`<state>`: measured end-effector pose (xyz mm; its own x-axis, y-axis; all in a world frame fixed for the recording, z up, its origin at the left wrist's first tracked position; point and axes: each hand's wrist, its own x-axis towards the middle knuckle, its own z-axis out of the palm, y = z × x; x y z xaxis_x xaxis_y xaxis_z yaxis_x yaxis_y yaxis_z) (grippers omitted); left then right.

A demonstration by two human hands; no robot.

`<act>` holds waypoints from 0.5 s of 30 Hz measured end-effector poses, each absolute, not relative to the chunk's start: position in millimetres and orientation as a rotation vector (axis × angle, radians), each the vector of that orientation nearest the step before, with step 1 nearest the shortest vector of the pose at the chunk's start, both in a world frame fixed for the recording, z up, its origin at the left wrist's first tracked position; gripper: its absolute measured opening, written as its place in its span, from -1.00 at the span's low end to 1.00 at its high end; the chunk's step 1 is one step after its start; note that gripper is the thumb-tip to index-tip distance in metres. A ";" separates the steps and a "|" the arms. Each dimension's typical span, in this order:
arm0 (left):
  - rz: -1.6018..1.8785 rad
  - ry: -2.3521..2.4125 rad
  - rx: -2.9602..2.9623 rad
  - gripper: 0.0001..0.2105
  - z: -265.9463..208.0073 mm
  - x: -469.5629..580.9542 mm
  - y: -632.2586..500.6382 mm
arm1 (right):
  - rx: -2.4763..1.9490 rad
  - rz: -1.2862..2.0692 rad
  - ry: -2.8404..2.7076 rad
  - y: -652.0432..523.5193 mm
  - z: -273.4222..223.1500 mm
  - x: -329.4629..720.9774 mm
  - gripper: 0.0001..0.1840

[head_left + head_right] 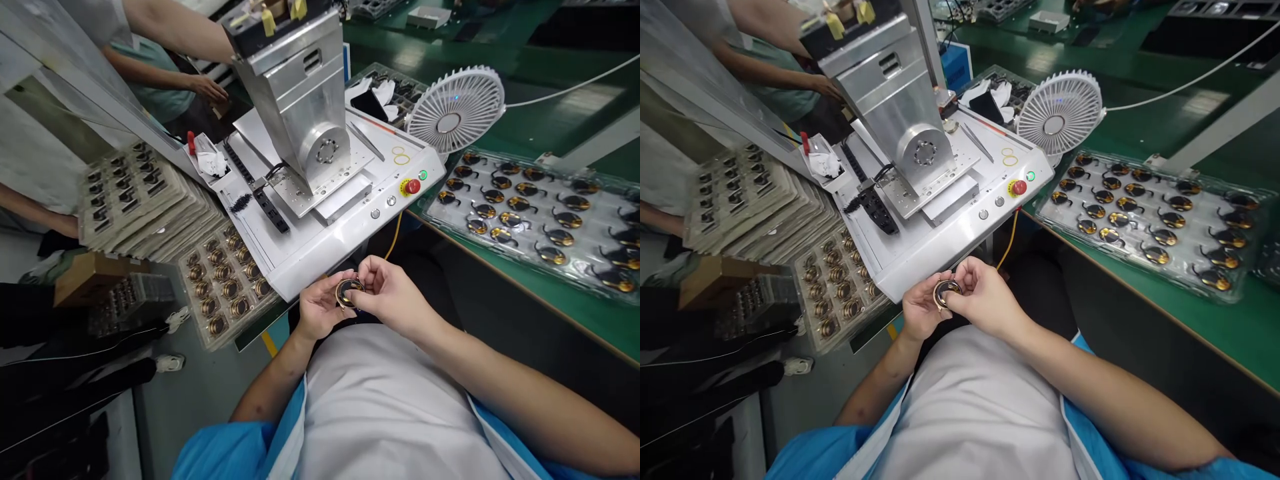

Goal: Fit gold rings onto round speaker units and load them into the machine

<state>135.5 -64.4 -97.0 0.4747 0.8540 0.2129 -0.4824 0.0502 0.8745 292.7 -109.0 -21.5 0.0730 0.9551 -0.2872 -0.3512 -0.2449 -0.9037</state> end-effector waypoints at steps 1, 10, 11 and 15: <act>1.058 0.441 1.107 -0.42 -96.8 135.2 -64.6 | -1.185 1.455 -0.722 -109.1 -20.4 291.7 -0.62; 1.106 0.506 1.113 -0.44 -97.2 136.9 -65.3 | -1.176 1.453 -0.703 -108.5 -17.8 288.7 -0.67; 1.109 0.511 1.125 -0.44 -97.2 137.2 -65.2 | -1.175 1.463 -0.700 -108.5 -17.6 288.8 -0.67; 1.115 0.505 1.163 -0.43 -97.6 136.9 -65.5 | -1.178 1.485 -0.698 -108.7 -17.3 288.7 -0.65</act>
